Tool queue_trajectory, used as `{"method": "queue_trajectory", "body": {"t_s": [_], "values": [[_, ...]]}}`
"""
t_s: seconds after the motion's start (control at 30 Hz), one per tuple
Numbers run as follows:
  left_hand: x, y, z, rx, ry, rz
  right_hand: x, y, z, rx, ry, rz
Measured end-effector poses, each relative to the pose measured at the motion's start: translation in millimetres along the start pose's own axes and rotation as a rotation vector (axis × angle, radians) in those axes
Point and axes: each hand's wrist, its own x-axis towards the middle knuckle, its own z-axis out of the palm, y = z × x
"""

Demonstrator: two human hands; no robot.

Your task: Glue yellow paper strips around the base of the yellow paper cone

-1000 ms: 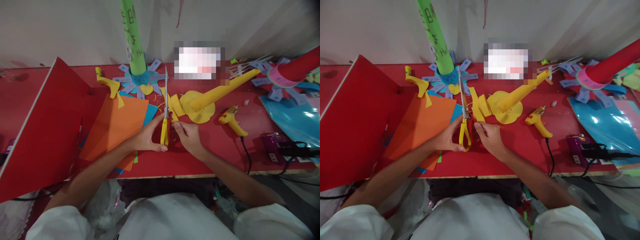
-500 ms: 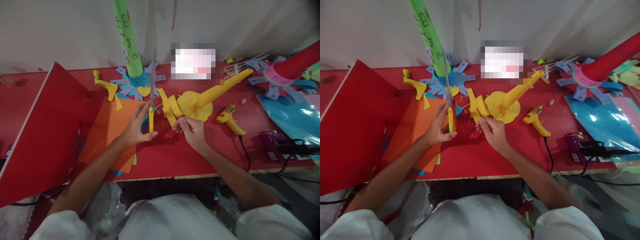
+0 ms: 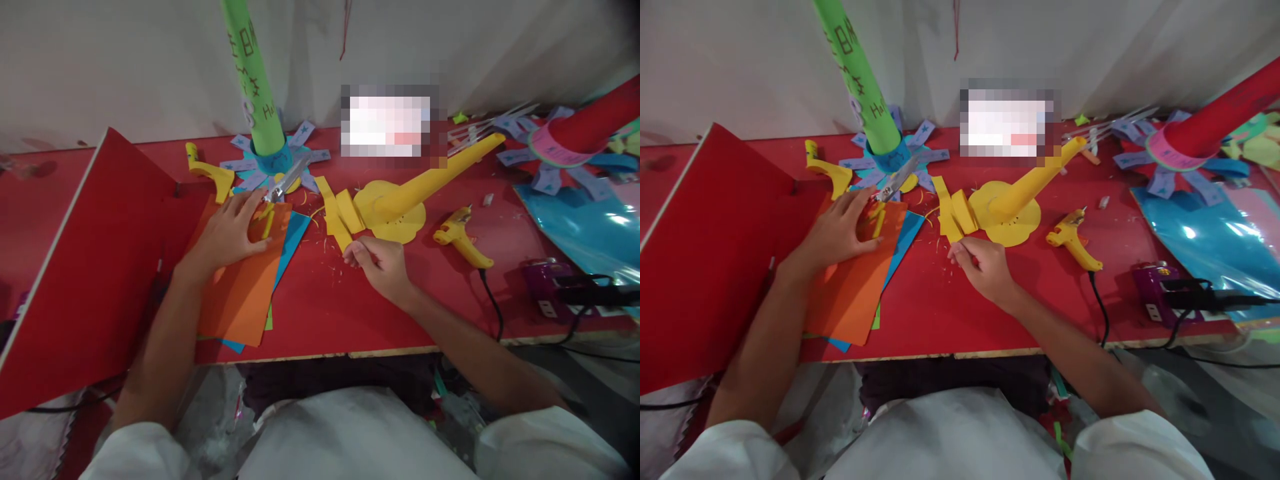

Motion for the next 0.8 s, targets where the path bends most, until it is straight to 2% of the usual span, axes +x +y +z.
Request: {"method": "queue_trajectory", "body": {"t_s": [0.1,0.2,0.37,0.47,0.57,0.63,0.73,0.77,0.8], "values": [[-2,-10,-10.8,0.002,-0.091,0.005,0,1,1,-0.009,-0.025,-0.011],[-2,-23,-17.4,-0.018,-0.104,0.023,1,0,2,-0.026,-0.056,-0.010],[-5,-41,-18.5,-0.058,-0.156,0.020,1,2,3,0.006,-0.072,-0.026],[-8,-44,-16.1,-0.071,-0.166,0.052,0,3,6,0.018,-0.077,0.003],[-6,-36,-10.7,-0.022,-0.086,0.084,-3,6,12,0.018,-0.096,-0.044],[-1,-26,-3.8,-0.015,0.052,0.107,-6,8,15,-0.012,-0.058,-0.116],[11,-4,11.3,-0.055,0.319,0.167,-7,10,12,-0.052,0.211,-0.165],[15,5,16.9,-0.064,0.377,0.204,-5,10,7,-0.060,0.314,-0.181],[18,14,22.4,-0.068,0.387,0.238,-1,10,0,-0.067,0.401,-0.210]]}}
